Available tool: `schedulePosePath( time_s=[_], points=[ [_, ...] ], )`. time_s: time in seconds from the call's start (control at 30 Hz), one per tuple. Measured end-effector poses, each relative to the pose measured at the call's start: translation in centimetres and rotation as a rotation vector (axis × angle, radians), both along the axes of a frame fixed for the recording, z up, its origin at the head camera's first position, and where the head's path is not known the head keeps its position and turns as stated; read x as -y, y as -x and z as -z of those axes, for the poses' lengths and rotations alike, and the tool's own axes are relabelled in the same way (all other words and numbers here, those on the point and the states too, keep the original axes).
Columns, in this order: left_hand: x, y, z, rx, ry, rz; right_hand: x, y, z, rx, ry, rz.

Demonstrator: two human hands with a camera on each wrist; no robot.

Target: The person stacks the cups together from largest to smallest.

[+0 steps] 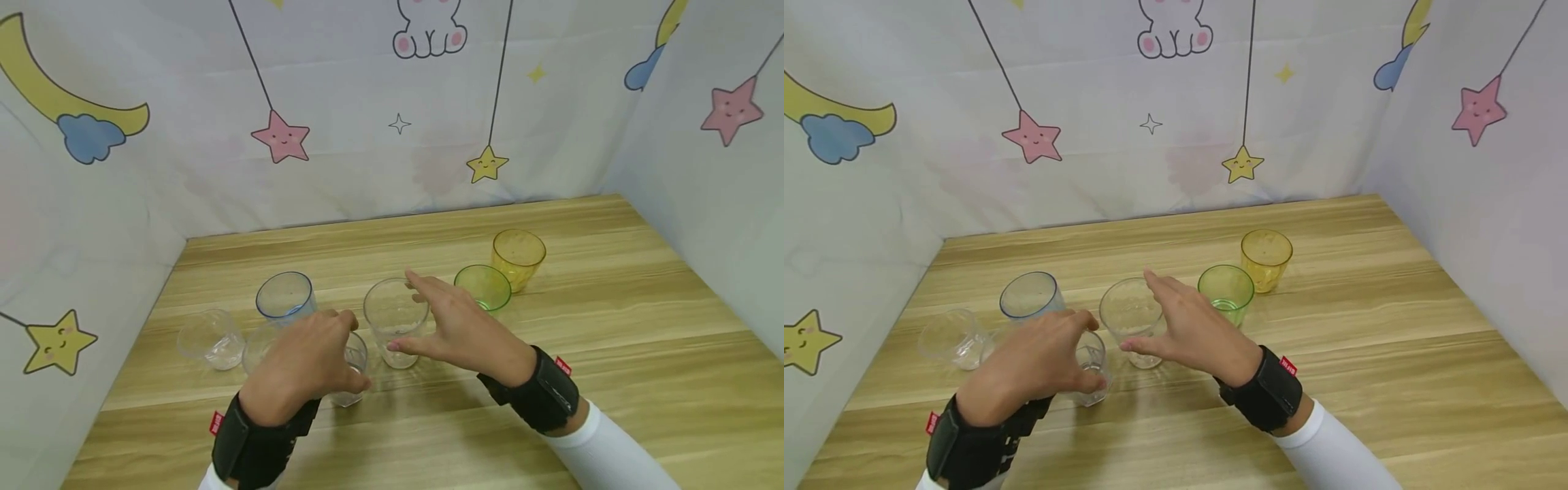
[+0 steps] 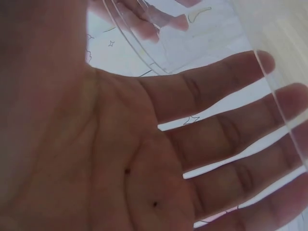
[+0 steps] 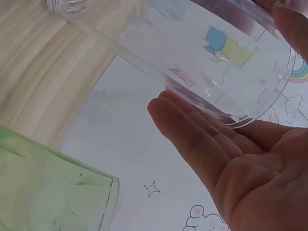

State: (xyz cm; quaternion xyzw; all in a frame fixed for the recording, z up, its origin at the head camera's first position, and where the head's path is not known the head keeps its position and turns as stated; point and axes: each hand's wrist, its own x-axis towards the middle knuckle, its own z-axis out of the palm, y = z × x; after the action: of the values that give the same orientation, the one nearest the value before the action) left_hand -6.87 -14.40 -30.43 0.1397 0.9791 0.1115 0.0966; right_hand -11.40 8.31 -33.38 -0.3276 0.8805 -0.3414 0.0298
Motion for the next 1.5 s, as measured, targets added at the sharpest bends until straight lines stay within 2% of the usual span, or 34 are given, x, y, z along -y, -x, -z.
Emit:
schedulePosePath(
  time_s=[0.23,0.5,0.8,1.07,1.3,1.5],
  points=[
    [0.0,0.2,0.2,-0.005,-0.047,0.017,-0.1,0.1,0.1,-0.023,0.016,0.01],
    [0.7,0.1,-0.6,0.037,-0.121,-0.012,-0.3,0.2,-0.2,-0.021,0.011,0.005],
    [2.5,0.2,-1.3,-0.113,-0.193,-0.025,-0.5,0.2,-0.3,-0.026,0.007,-0.001],
    [3.0,0.0,-2.0,-0.262,-0.23,-0.015,-0.7,0.2,-0.3,-0.021,0.006,-0.003],
    [3.6,-0.3,-2.6,-0.337,-0.277,0.011,-0.7,0.2,-0.3,-0.024,-0.007,-0.002],
    [4.2,-0.6,-2.9,-0.472,-0.314,0.019,-0.7,0.3,-0.2,-0.029,-0.003,-0.005]
  ],
)
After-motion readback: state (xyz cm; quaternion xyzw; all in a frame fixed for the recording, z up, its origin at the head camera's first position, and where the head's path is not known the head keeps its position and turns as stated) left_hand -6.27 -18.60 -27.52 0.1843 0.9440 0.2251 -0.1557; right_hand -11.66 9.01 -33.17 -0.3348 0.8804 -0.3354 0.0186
